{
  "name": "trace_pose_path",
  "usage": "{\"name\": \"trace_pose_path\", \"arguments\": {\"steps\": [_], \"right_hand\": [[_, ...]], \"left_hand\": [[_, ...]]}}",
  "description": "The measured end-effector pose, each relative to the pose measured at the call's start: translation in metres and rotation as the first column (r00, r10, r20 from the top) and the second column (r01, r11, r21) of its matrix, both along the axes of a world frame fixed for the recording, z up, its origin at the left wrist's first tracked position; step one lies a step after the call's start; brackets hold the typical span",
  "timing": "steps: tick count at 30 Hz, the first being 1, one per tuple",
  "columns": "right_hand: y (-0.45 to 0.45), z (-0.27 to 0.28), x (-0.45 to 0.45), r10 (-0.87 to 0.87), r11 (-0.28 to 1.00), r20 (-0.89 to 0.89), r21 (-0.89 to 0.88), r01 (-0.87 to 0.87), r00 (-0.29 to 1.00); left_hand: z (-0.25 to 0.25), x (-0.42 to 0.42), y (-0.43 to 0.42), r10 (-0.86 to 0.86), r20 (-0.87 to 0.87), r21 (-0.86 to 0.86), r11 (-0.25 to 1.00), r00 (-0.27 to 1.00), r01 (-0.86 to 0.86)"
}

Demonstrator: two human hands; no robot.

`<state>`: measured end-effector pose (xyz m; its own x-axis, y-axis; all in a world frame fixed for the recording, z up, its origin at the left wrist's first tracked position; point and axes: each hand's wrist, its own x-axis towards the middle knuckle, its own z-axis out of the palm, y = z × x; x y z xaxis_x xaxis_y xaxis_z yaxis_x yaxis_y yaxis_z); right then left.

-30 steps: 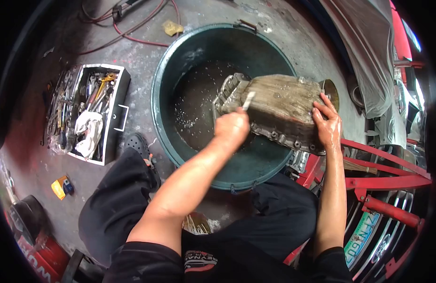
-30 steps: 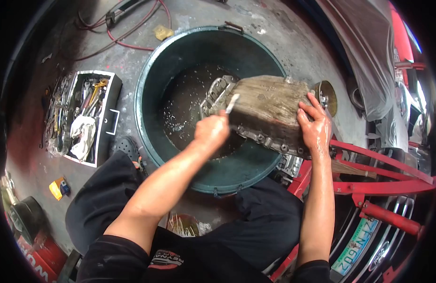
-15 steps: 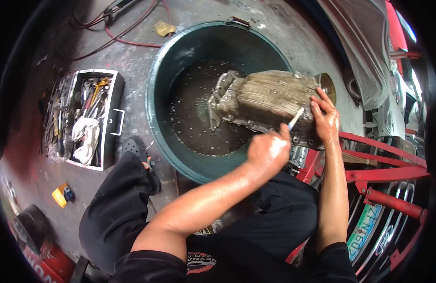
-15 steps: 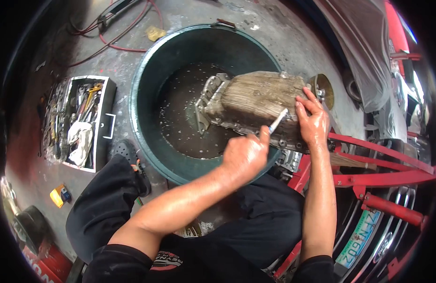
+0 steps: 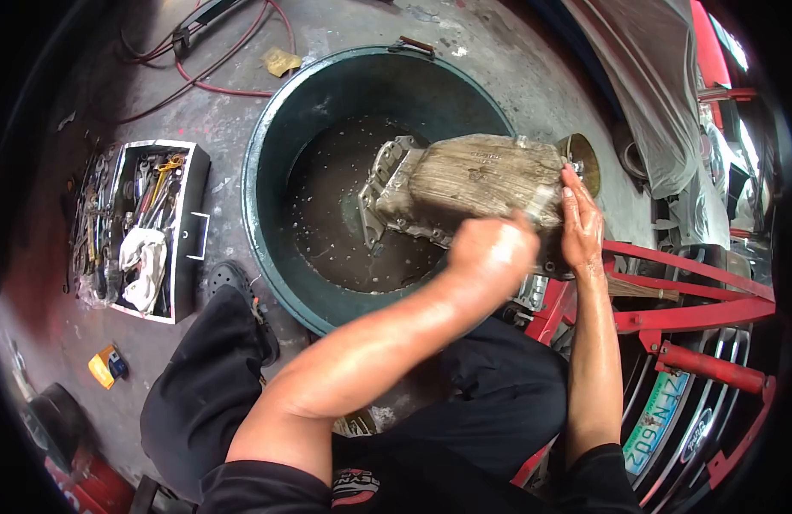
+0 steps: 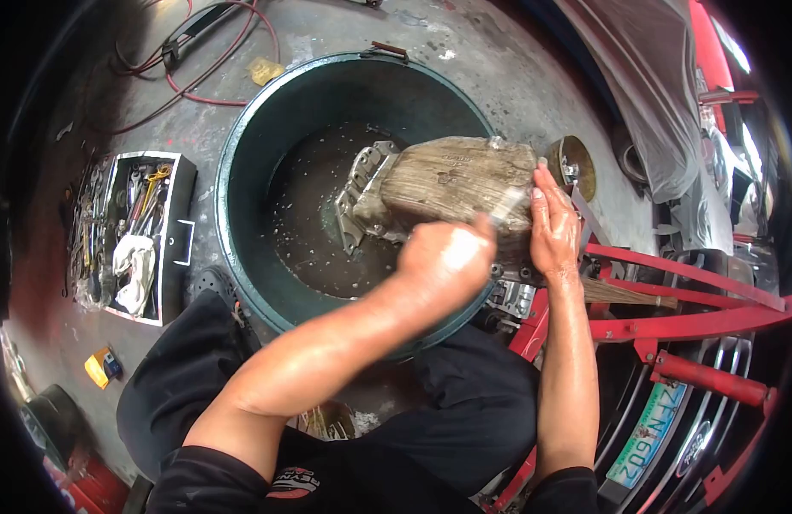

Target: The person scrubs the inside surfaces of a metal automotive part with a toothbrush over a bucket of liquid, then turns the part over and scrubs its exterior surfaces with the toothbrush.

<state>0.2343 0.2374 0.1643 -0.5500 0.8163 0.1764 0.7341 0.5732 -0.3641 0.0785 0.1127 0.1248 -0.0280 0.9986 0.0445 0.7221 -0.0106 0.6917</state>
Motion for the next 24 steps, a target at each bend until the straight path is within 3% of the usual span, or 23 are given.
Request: {"name": "trace_pose_path", "arguments": {"steps": [2, 3, 4, 6, 7, 9, 11, 12, 14, 15, 17, 18, 19, 22, 24], "right_hand": [[0.0, 0.002, 0.0, 0.004, 1.0, 0.01, -0.003, -0.004, 1.0], [-0.002, 0.002, 0.001, 0.007, 1.0, 0.04, 0.023, -0.008, 0.999], [-0.003, 0.003, 0.001, 0.002, 0.998, 0.061, 0.056, -0.006, 0.998], [-0.005, 0.006, 0.0, -0.017, 0.999, 0.057, 0.035, 0.015, 0.998], [-0.004, 0.004, -0.004, -0.023, 1.0, 0.058, 0.01, 0.023, 0.998], [0.0, 0.0, -0.003, -0.02, 0.999, 0.07, 0.041, 0.017, 0.997], [-0.003, 0.004, 0.0, -0.019, 0.999, 0.106, 0.043, 0.014, 0.994], [-0.002, 0.002, 0.003, -0.006, 0.996, 0.141, 0.09, -0.006, 0.99], [0.0, 0.004, -0.001, -0.008, 0.997, 0.107, 0.073, 0.001, 0.994], [-0.002, 0.004, -0.004, -0.029, 0.998, 0.104, 0.051, 0.024, 0.994], [-0.002, 0.002, -0.006, -0.026, 0.999, 0.092, 0.045, 0.022, 0.995], [-0.002, 0.003, -0.005, -0.028, 0.999, 0.082, 0.049, 0.024, 0.996], [-0.003, 0.004, -0.002, -0.03, 0.998, 0.089, 0.049, 0.026, 0.996], [-0.002, 0.002, -0.002, -0.018, 0.997, 0.124, 0.083, 0.007, 0.992], [-0.004, 0.004, -0.006, -0.01, 0.998, 0.1, 0.07, 0.003, 0.995]], "left_hand": [[-0.002, 0.006, 0.01, -0.011, 0.026, 0.017, 1.0, 1.0, 0.01], [-0.027, -0.01, 0.018, 0.093, -0.031, -0.057, 0.994, 0.995, -0.094], [-0.086, -0.027, 0.041, 0.13, 0.023, -0.183, 0.975, 0.991, -0.123], [-0.071, -0.049, 0.034, 0.136, -0.008, -0.174, 0.975, 0.991, -0.136], [-0.045, -0.033, 0.025, 0.102, -0.104, -0.1, 0.989, 0.989, -0.112], [-0.006, -0.002, 0.012, -0.018, -0.007, 0.09, 0.996, 1.0, 0.018], [-0.033, -0.014, 0.028, 0.097, -0.03, -0.002, 0.995, 0.995, -0.097], [-0.043, -0.027, 0.035, 0.087, -0.021, 0.005, 0.996, 0.996, -0.087], [-0.048, -0.054, 0.051, 0.014, -0.02, -0.217, 0.976, 1.0, -0.018], [-0.033, -0.028, 0.043, 0.053, -0.044, -0.043, 0.998, 0.998, -0.054], [-0.005, 0.006, 0.041, 0.021, -0.044, 0.119, 0.993, 0.999, -0.016], [-0.005, 0.002, 0.057, 0.091, 0.138, -0.199, 0.978, 0.986, -0.062], [-0.019, -0.019, 0.054, 0.034, -0.06, -0.026, 0.999, 0.998, -0.036], [-0.028, -0.054, 0.064, -0.009, 0.034, -0.146, 0.989, 0.999, 0.013], [-0.008, -0.012, 0.052, -0.03, -0.031, 0.044, 0.999, 0.999, 0.031]]}}
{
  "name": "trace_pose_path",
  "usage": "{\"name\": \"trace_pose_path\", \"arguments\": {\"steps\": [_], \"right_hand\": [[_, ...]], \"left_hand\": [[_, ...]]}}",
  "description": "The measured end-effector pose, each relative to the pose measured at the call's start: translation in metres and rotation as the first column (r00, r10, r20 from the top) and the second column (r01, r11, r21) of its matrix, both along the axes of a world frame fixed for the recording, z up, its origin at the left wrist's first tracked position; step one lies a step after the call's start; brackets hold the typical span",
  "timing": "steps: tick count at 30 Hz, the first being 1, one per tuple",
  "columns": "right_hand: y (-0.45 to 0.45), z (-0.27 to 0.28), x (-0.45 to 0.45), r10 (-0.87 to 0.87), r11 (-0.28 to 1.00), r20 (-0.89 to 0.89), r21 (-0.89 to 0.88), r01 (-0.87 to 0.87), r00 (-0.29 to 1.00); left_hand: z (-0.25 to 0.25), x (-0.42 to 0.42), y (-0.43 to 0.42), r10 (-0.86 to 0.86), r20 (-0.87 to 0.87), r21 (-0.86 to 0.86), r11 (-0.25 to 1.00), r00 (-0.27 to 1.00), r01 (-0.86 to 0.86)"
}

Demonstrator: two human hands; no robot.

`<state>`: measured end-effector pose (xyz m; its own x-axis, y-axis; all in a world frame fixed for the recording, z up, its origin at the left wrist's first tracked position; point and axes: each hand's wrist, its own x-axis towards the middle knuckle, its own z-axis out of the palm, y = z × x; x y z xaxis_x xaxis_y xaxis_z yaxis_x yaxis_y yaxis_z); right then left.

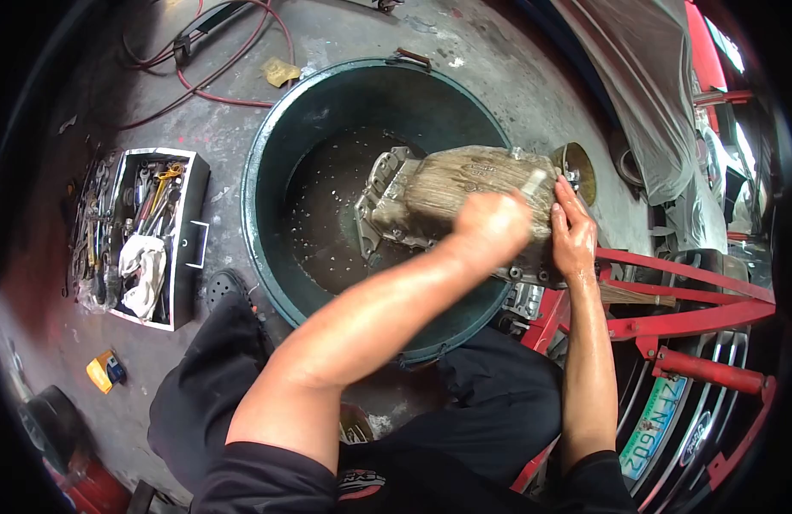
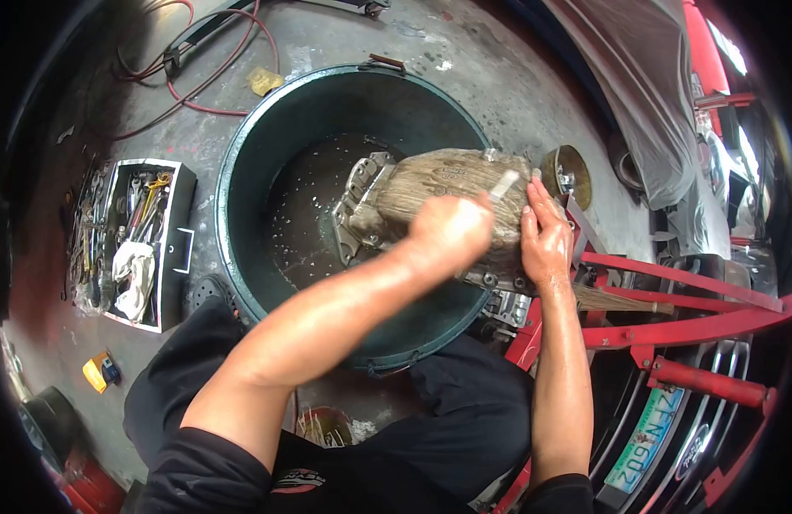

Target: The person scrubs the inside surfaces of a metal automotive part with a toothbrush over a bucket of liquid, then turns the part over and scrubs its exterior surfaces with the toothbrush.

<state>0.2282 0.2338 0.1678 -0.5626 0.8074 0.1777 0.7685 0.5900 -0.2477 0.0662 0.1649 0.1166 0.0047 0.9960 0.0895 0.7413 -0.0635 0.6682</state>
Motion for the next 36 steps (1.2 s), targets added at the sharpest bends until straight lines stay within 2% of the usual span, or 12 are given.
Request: {"name": "trace_pose_path", "arguments": {"steps": [1, 3, 5, 11, 13, 17, 22, 25, 27, 29, 32, 36], "right_hand": [[0.0, 0.001, 0.002, -0.002, 1.0, -0.01, -0.007, 0.002, 1.0], [-0.002, -0.003, 0.011, -0.002, 1.0, -0.011, -0.012, 0.002, 1.0], [0.003, -0.004, 0.009, 0.024, 0.999, 0.007, 0.02, -0.024, 1.0], [0.0, 0.0, 0.004, 0.015, 1.0, 0.016, -0.003, -0.015, 1.0], [0.0, -0.002, 0.006, 0.018, 0.999, 0.019, 0.031, -0.018, 1.0], [-0.002, 0.0, 0.002, 0.007, 1.0, 0.003, 0.007, -0.007, 1.0], [0.005, -0.003, 0.011, 0.047, 0.996, -0.035, -0.067, -0.05, 0.998], [0.005, 0.008, 0.007, -0.15, 0.926, -0.083, -0.361, 0.111, 0.985], [0.012, 0.007, 0.012, -0.225, 0.879, -0.172, -0.46, 0.124, 0.959], [0.006, 0.012, 0.001, -0.219, 0.904, -0.029, -0.382, 0.192, 0.975], [0.003, 0.012, -0.006, -0.219, 0.913, 0.023, -0.346, 0.214, 0.975], [0.001, 0.012, -0.008, -0.201, 0.942, 0.076, -0.256, 0.214, 0.977]], "left_hand": [[0.006, 0.012, -0.001, -0.045, 0.018, 0.077, 0.996, 0.999, 0.043], [-0.017, -0.015, 0.011, -0.015, -0.069, -0.153, 0.988, 0.998, 0.005], [-0.054, -0.053, 0.022, 0.046, 0.03, -0.267, 0.963, 0.998, -0.037], [-0.018, -0.017, 0.027, 0.021, -0.001, -0.099, 0.995, 1.0, -0.021], [-0.033, -0.04, 0.036, 0.133, 0.096, -0.194, 0.975, 0.987, -0.112], [-0.014, -0.041, 0.041, 0.019, 0.013, -0.209, 0.978, 1.0, -0.016], [-0.034, -0.09, 0.032, 0.046, 0.032, -0.472, 0.881, 0.998, -0.026], [-0.024, -0.04, 0.008, 0.078, 0.044, -0.221, 0.973, 0.996, -0.066], [-0.087, -0.045, 0.02, 0.097, -0.065, -0.255, 0.961, 0.993, -0.11], [-0.095, -0.108, 0.003, 0.151, -0.017, -0.581, 0.803, 0.988, -0.133], [-0.181, -0.165, -0.021, 0.127, -0.303, -0.577, 0.764, 0.944, -0.288], [-0.293, -0.211, -0.03, 0.491, -0.321, -0.333, 0.742, 0.81, -0.582]]}}
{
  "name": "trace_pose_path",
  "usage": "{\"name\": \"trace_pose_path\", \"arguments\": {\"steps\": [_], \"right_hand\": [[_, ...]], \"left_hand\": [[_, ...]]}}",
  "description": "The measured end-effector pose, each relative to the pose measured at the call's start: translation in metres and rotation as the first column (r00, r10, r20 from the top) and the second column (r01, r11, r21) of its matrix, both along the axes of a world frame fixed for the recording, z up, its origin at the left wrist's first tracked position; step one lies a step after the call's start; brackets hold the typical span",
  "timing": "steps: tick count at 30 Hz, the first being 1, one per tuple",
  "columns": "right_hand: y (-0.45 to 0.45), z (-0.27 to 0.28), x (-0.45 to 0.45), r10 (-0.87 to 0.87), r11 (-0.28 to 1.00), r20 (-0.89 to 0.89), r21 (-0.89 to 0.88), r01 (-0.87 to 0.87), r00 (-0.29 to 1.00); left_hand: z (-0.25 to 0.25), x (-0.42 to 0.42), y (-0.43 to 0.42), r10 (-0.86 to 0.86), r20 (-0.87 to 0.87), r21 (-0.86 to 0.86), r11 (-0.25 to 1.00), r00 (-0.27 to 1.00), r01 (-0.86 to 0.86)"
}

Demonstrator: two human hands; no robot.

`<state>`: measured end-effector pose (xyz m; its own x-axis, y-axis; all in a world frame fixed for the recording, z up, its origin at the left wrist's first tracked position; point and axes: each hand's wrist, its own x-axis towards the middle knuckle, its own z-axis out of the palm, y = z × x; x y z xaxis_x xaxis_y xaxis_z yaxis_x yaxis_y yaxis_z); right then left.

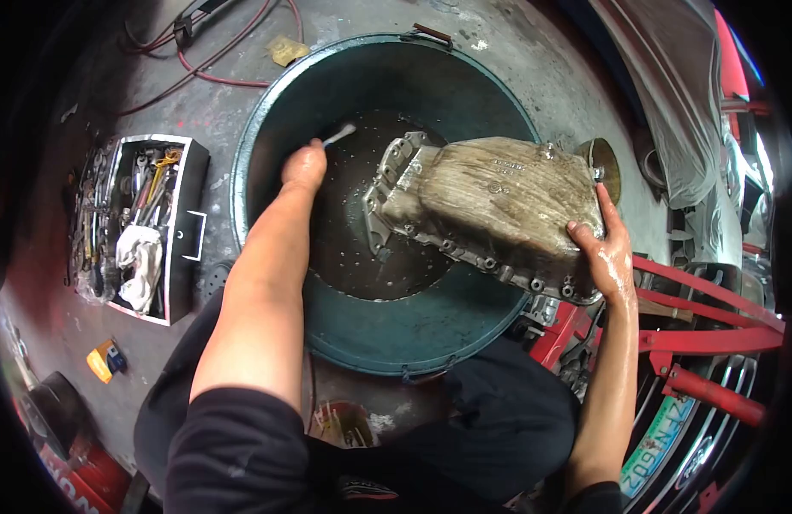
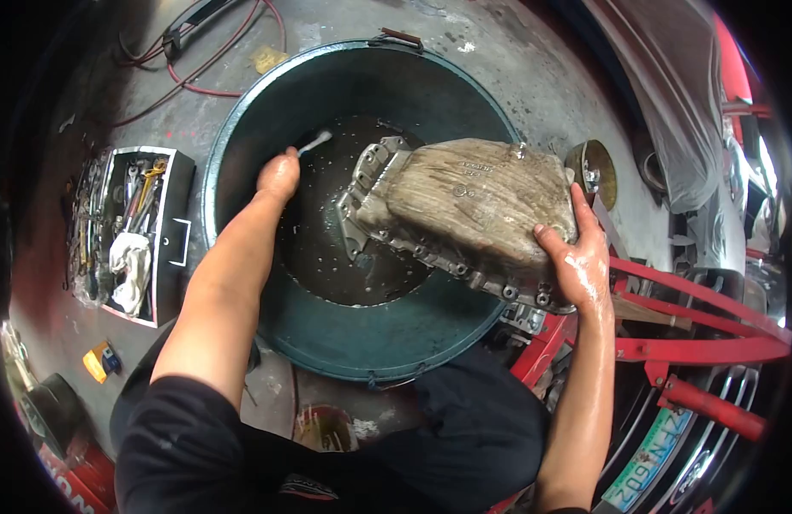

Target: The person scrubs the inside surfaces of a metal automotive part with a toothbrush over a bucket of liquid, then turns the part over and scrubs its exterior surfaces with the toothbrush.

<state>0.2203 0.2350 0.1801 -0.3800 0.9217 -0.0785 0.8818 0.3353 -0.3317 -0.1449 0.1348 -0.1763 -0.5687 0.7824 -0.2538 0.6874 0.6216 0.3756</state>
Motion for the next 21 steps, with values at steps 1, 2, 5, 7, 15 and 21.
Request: {"name": "trace_pose_path", "arguments": {"steps": [1, 2, 5, 7, 15, 21], "right_hand": [[0.003, -0.003, 0.004, 0.014, 1.0, 0.009, 0.014, -0.014, 1.0], [0.003, -0.002, 0.004, 0.02, 1.0, 0.007, 0.005, -0.02, 1.0], [0.007, -0.005, 0.007, 0.003, 1.0, 0.006, 0.024, -0.003, 1.0], [0.001, -0.003, 0.005, -0.01, 1.0, -0.065, -0.019, 0.009, 0.998], [-0.001, 0.001, 0.001, -0.014, 1.0, 0.005, 0.004, 0.014, 1.0], [0.009, -0.013, 0.016, 0.013, 1.0, -0.098, -0.021, -0.015, 0.995]], "left_hand": [[-0.013, 0.006, -0.001, 0.048, -0.017, -0.012, 0.999, 0.999, -0.049], [-0.024, 0.022, -0.011, 0.122, -0.007, -0.018, 0.992, 0.993, -0.122], [-0.011, 0.081, -0.019, 0.5, 0.238, -0.265, 0.858, 0.833, -0.439], [-0.082, 0.1, -0.008, 0.423, 0.906, -0.299, 0.606, -0.019, -0.737], [0.174, 0.117, -0.005, -0.063, 0.598, 0.232, 0.968, 0.799, -0.097], [0.212, 0.193, -0.012, -0.254, 0.273, 0.284, 0.943, 0.928, 0.174]]}}
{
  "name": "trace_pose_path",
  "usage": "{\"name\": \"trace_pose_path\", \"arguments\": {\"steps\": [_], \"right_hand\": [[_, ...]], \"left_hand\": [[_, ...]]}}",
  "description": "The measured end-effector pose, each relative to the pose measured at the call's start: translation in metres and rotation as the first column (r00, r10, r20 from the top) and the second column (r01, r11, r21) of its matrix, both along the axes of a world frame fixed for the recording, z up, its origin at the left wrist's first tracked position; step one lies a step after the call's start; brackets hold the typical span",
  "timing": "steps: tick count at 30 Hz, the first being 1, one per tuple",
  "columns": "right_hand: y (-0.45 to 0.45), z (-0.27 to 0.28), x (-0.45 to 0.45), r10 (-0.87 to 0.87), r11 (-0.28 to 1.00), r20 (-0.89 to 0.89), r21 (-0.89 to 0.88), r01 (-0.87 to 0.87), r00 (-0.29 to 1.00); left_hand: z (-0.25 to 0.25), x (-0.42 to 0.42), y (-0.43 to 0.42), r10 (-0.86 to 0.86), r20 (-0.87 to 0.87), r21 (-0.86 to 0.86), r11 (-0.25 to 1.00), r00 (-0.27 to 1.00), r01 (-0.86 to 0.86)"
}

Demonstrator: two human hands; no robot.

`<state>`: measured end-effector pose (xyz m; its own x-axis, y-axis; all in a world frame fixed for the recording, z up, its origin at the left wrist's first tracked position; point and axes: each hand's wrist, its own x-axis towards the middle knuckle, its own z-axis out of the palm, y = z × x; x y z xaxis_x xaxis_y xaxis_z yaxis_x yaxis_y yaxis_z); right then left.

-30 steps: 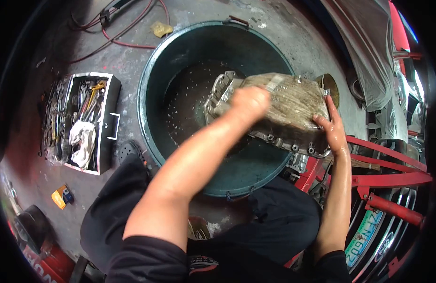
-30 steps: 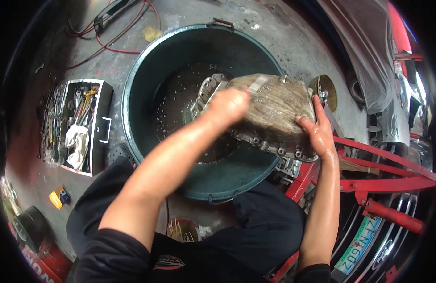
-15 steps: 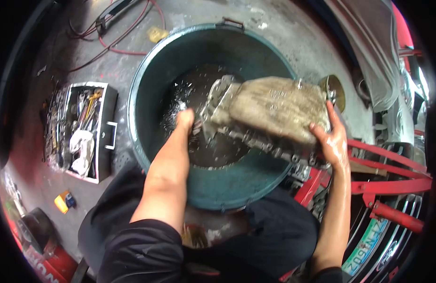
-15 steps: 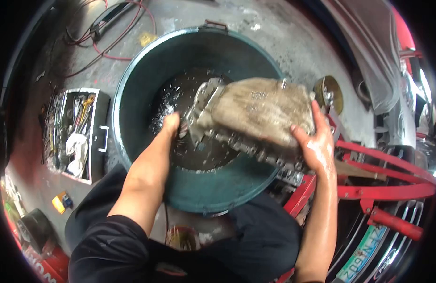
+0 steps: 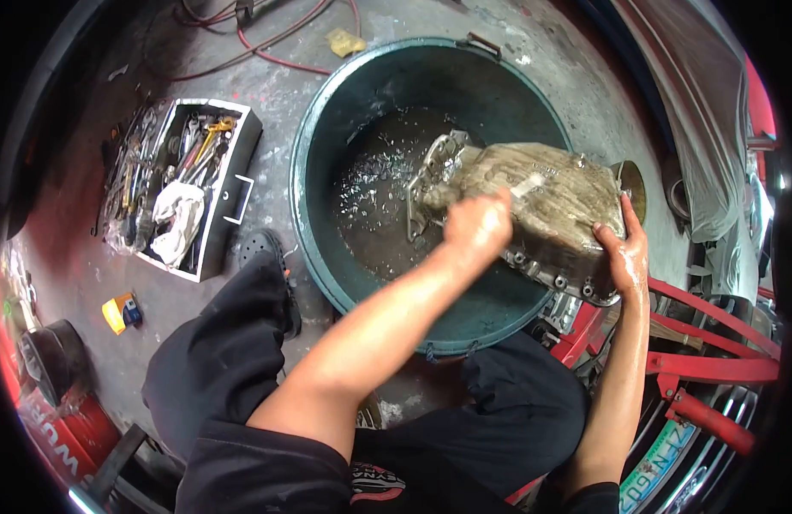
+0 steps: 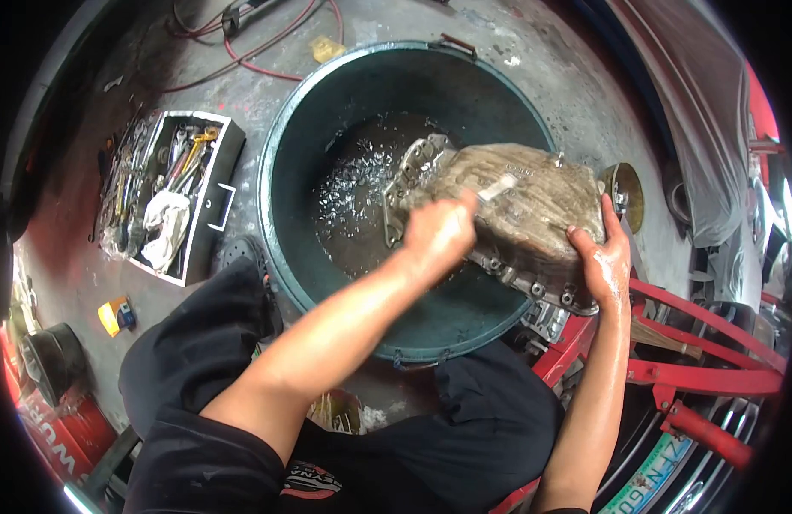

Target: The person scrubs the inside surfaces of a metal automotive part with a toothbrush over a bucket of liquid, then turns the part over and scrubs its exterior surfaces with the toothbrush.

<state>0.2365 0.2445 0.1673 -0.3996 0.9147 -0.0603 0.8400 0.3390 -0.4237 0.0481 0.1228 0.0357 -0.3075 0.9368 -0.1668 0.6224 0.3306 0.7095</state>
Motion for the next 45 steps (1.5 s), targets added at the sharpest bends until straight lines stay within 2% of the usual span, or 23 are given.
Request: {"name": "trace_pose_path", "arguments": {"steps": [2, 4, 5, 7, 8, 10, 11, 12, 16, 17, 18, 20, 22, 25, 26, 30, 32, 33, 36, 37, 40, 43, 45], "right_hand": [[-0.008, 0.008, -0.005, 0.005, 1.0, 0.007, -0.015, -0.005, 1.0], [-0.01, 0.01, -0.014, -0.04, 0.998, 0.005, -0.048, 0.04, 0.999], [-0.012, 0.011, -0.017, -0.046, 0.996, -0.013, -0.077, 0.045, 0.999], [-0.006, 0.005, -0.016, -0.022, 1.0, 0.021, -0.019, 0.022, 1.0], [-0.007, 0.006, -0.009, -0.012, 1.0, 0.069, 0.024, 0.01, 0.998], [-0.009, 0.007, -0.01, -0.008, 0.998, 0.077, 0.056, 0.004, 0.997], [-0.006, 0.007, -0.008, -0.002, 1.0, 0.03, 0.018, 0.001, 1.0], [-0.005, 0.004, -0.009, 0.0, 1.0, -0.015, -0.028, 0.0, 1.0], [-0.008, 0.005, -0.01, -0.014, 1.0, 0.058, 0.021, 0.013, 0.998], [-0.002, 0.001, -0.003, 0.011, 0.999, 0.061, 0.04, -0.014, 0.998], [0.0, 0.0, -0.008, 0.024, 0.999, 0.06, 0.031, -0.026, 0.998], [-0.005, 0.003, -0.008, -0.021, 0.996, -0.049, -0.093, 0.016, 0.999], [-0.004, 0.002, -0.011, -0.005, 0.999, -0.04, -0.046, 0.003, 0.999], [-0.004, 0.0, -0.003, 0.024, 0.999, -0.022, -0.02, -0.025, 0.999], [-0.008, 0.004, -0.001, 0.025, 1.0, -0.013, -0.019, -0.025, 1.0], [-0.001, 0.0, -0.008, 0.007, 0.999, -0.011, -0.044, -0.008, 1.0], [-0.003, 0.001, -0.002, -0.004, 1.0, 0.028, -0.012, 0.004, 1.0], [-0.003, 0.002, -0.004, 0.02, 0.998, 0.096, 0.056, -0.025, 0.995], [-0.005, 0.004, -0.009, -0.031, 0.998, 0.031, -0.045, 0.032, 0.999], [-0.001, 0.001, -0.005, -0.01, 1.0, 0.051, -0.026, 0.012, 0.999], [0.001, -0.005, 0.006, -0.008, 1.0, 0.052, -0.004, 0.008, 0.999], [0.001, -0.005, -0.002, -0.022, 0.998, -0.05, -0.067, 0.019, 0.999], [-0.006, 0.002, -0.012, -0.023, 1.0, 0.018, -0.017, 0.024, 1.0]], "left_hand": [[-0.037, -0.032, 0.006, 0.088, 0.092, -0.076, 0.994, 0.992, -0.081], [-0.007, -0.021, 0.005, 0.032, -0.013, -0.162, 0.986, 0.999, -0.033], [0.012, -0.006, -0.005, -0.082, -0.024, -0.112, 0.991, 0.996, 0.079], [0.0, 0.0, 0.0, -0.143, -0.1, -0.077, 0.988, 0.985, 0.135], [-0.018, -0.016, 0.004, 0.03, -0.082, -0.134, 0.99, 0.996, -0.041], [-0.022, -0.062, 0.012, -0.042, 0.122, -0.163, 0.985, 0.992, 0.062], [-0.011, -0.053, 0.013, -0.009, 0.067, -0.186, 0.982, 0.998, 0.021], [0.007, -0.043, 0.009, -0.108, -0.021, -0.173, 0.979, 0.994, 0.103], [-0.03, -0.066, 0.017, 0.029, 0.125, -0.218, 0.976, 0.992, -0.001], [-0.032, -0.075, 0.015, -0.093, 0.057, -0.222, 0.97, 0.994, 0.103], [-0.036, -0.071, 0.008, -0.08, 0.057, -0.23, 0.969, 0.995, 0.091], [-0.041, -0.028, -0.024, 0.111, -0.019, -0.045, 0.993, 0.994, -0.112], [-0.027, 0.007, -0.045, 0.109, 0.129, 0.007, 0.994, 0.986, -0.111], [-0.054, -0.003, -0.039, 0.303, 0.178, -0.092, 0.952, 0.936, -0.291], [-0.059, -0.012, -0.036, 0.209, 0.166, -0.078, 0.977, 0.964, -0.198], [0.001, 0.023, -0.044, 0.051, 0.19, -0.096, 0.995, 0.98, -0.033], [-0.028, -0.004, -0.039, 0.279, 0.212, -0.225, 0.947, 0.936, -0.231], [-0.032, -0.031, -0.04, 0.17, 0.31, -0.233, 0.967, 0.935, -0.099], [0.004, 0.012, -0.045, 0.095, 0.204, -0.145, 0.987, 0.974, -0.066], [0.02, 0.024, -0.048, 0.011, 0.279, -0.073, 0.997, 0.96, 0.009], [-0.032, 0.007, -0.044, 0.282, 0.343, -0.172, 0.957, 0.896, -0.236], [-0.014, -0.004, -0.046, 0.247, 0.351, -0.199, 0.962, 0.903, -0.185], [-0.004, 0.017, -0.039, 0.237, 0.31, -0.118, 0.971, 0.921, -0.21]]}}
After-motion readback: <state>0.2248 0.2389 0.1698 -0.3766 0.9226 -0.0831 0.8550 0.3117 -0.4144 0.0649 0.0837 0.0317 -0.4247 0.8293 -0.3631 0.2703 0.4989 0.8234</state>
